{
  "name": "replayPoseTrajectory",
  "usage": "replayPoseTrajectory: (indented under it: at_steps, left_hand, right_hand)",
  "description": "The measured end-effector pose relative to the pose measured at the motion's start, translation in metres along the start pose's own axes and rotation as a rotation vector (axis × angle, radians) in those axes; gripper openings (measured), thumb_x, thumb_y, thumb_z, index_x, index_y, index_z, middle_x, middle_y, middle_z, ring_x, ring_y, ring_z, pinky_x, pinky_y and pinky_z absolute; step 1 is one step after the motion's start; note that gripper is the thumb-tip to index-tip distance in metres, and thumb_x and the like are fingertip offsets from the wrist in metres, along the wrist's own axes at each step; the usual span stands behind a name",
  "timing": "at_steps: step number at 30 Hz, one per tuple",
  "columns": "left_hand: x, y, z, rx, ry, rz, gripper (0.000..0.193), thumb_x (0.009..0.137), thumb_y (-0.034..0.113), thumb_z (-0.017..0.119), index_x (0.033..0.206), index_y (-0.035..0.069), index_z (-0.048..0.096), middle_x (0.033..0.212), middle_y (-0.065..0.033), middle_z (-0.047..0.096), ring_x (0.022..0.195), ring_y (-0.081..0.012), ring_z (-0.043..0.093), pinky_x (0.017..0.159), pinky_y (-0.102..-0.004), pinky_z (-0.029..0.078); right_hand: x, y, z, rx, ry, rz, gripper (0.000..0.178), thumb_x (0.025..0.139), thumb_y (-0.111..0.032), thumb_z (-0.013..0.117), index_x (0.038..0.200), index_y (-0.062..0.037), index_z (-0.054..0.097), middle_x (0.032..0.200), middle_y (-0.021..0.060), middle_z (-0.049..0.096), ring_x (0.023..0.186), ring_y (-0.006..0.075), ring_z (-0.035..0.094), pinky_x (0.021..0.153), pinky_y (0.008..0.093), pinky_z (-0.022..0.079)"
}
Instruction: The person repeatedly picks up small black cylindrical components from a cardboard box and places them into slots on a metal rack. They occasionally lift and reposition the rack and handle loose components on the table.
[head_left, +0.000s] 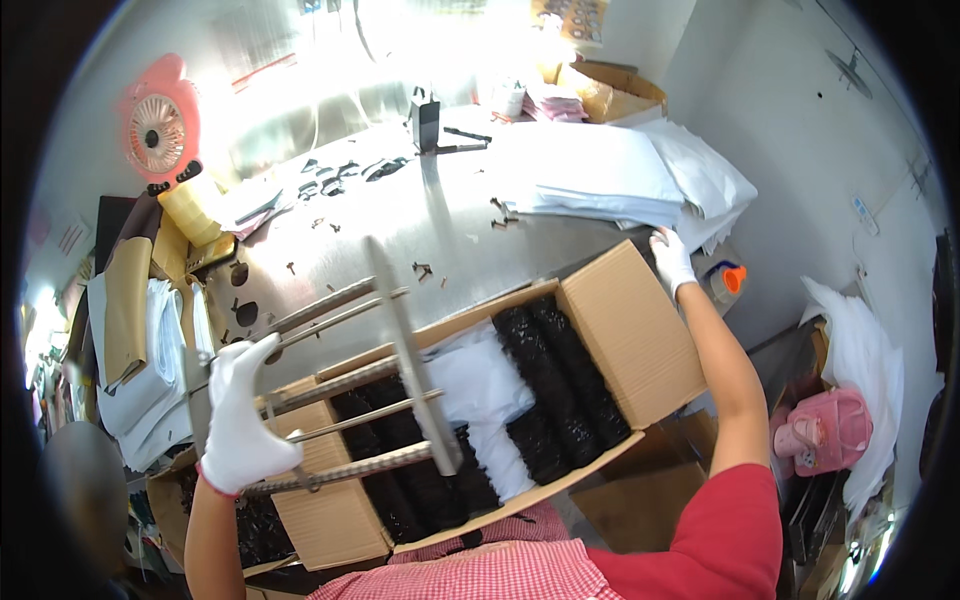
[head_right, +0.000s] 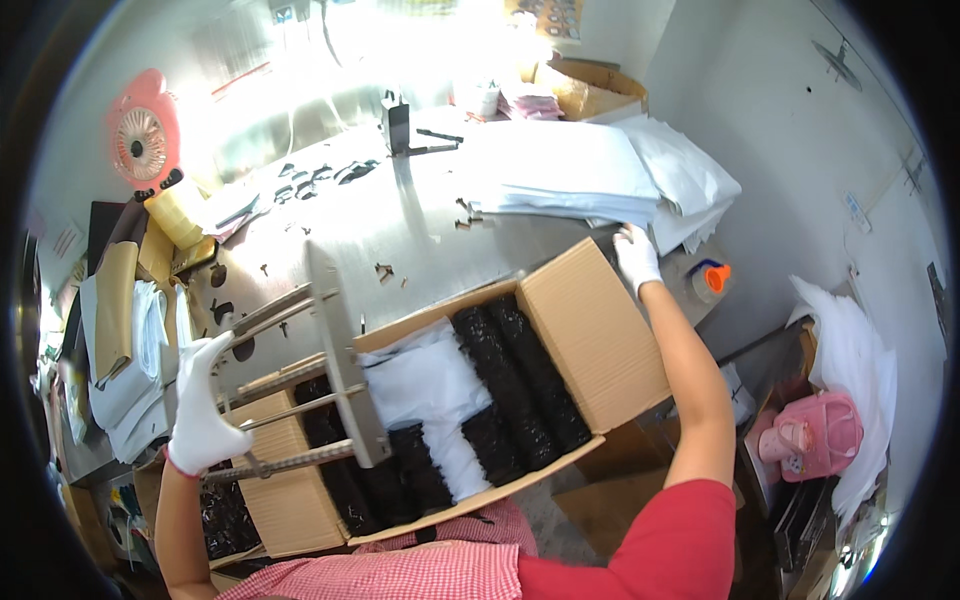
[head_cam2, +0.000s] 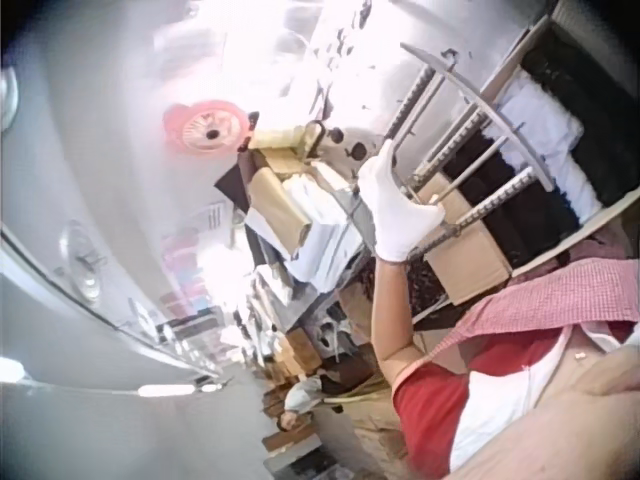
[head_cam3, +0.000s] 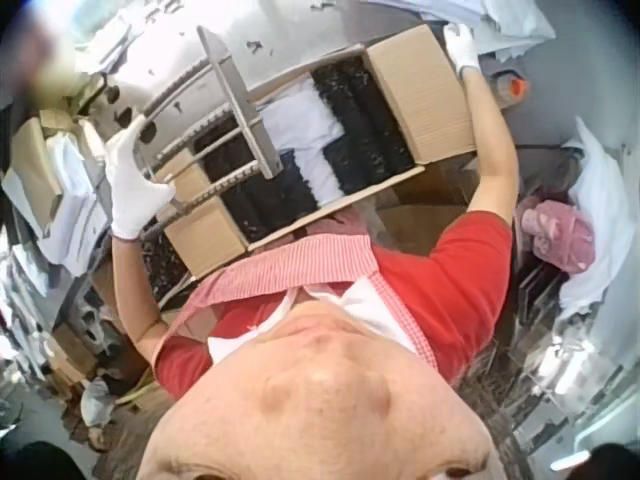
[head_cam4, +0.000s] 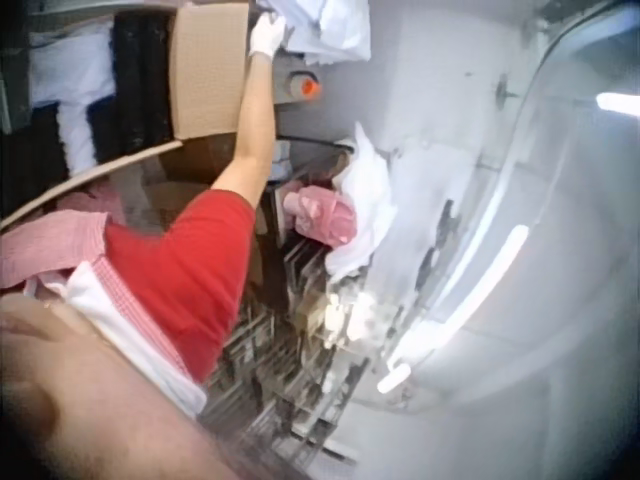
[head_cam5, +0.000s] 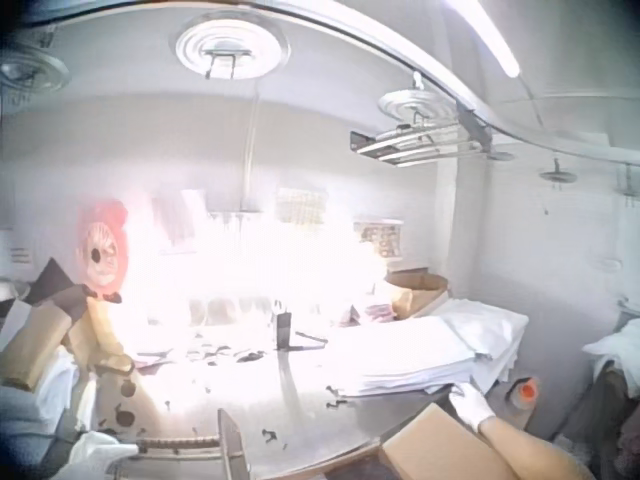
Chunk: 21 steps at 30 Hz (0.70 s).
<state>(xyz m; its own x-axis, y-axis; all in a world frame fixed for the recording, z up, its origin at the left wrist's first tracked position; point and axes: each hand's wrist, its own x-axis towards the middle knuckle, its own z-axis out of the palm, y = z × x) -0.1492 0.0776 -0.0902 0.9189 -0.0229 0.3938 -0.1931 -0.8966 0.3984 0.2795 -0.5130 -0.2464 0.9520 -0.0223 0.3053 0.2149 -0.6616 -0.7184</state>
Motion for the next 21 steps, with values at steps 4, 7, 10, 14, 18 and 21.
replayPoseTrajectory:
  at_steps: [4,7,10,14,18,21]
  left_hand:
    - [0.041,0.005,0.007,-0.156,-0.036,0.070,0.097,0.052,0.013,0.074,0.143,0.004,0.044,0.127,-0.0180,0.051,0.118,-0.0336,0.049,0.105,-0.0429,0.039]
    - [0.072,0.018,0.002,-0.616,-0.113,0.054,0.094,0.060,0.008,0.076,0.147,0.006,0.041,0.131,-0.0177,0.051,0.121,-0.0318,0.052,0.108,-0.0430,0.043]
    - [0.093,0.001,-0.014,-0.421,-0.090,0.294,0.088,0.070,0.010,0.075,0.149,0.003,0.037,0.141,-0.0177,0.049,0.123,-0.0240,0.055,0.097,-0.0337,0.051]
    - [0.082,-0.011,-0.028,-1.161,0.333,-0.038,0.063,0.089,0.009,0.060,0.147,0.000,0.039,0.140,-0.0158,0.051,0.127,-0.0223,0.052,0.108,-0.0370,0.041]
    - [0.022,-0.042,-0.014,-0.895,0.489,-0.230,0.046,0.093,0.015,0.061,0.135,-0.001,0.052,0.127,-0.0137,0.060,0.123,-0.0208,0.056,0.106,-0.0352,0.044]
    - [-0.024,-0.048,0.030,-0.832,0.167,-0.301,0.029,0.093,0.008,0.063,0.122,0.005,0.062,0.121,-0.0070,0.067,0.111,-0.0162,0.064,0.099,-0.0305,0.051]
  right_hand:
    - [-0.087,-0.279,0.006,-0.175,-0.268,-1.033,0.093,0.064,-0.036,0.090,0.141,-0.0027,0.048,0.144,0.0233,0.047,0.132,0.0406,0.046,0.110,0.0469,0.039]
    - [-0.125,-0.402,0.010,-0.078,-0.364,-1.407,0.090,0.062,-0.036,0.089,0.138,-0.0056,0.050,0.136,0.0207,0.048,0.128,0.0389,0.046,0.107,0.0463,0.039]
    - [-0.121,-0.471,0.007,0.113,-0.247,-1.532,0.068,0.054,-0.030,0.089,0.114,-0.0094,0.064,0.109,0.0106,0.059,0.100,0.0311,0.058,0.088,0.0394,0.047]
    - [-0.106,-0.541,-0.011,-0.076,-0.127,-1.460,0.068,0.054,-0.034,0.090,0.108,-0.0038,0.060,0.103,0.0115,0.059,0.095,0.0299,0.060,0.087,0.0363,0.048]
    - [-0.072,-0.587,-0.033,-0.145,0.407,-1.461,0.066,0.057,-0.038,0.092,0.105,-0.0035,0.064,0.100,0.0127,0.062,0.091,0.0307,0.062,0.084,0.0383,0.051]
    - [-0.036,-0.623,-0.057,-0.194,0.739,-1.389,0.063,0.066,-0.041,0.090,0.107,-0.0008,0.065,0.100,0.0121,0.064,0.091,0.0260,0.063,0.083,0.0352,0.054]
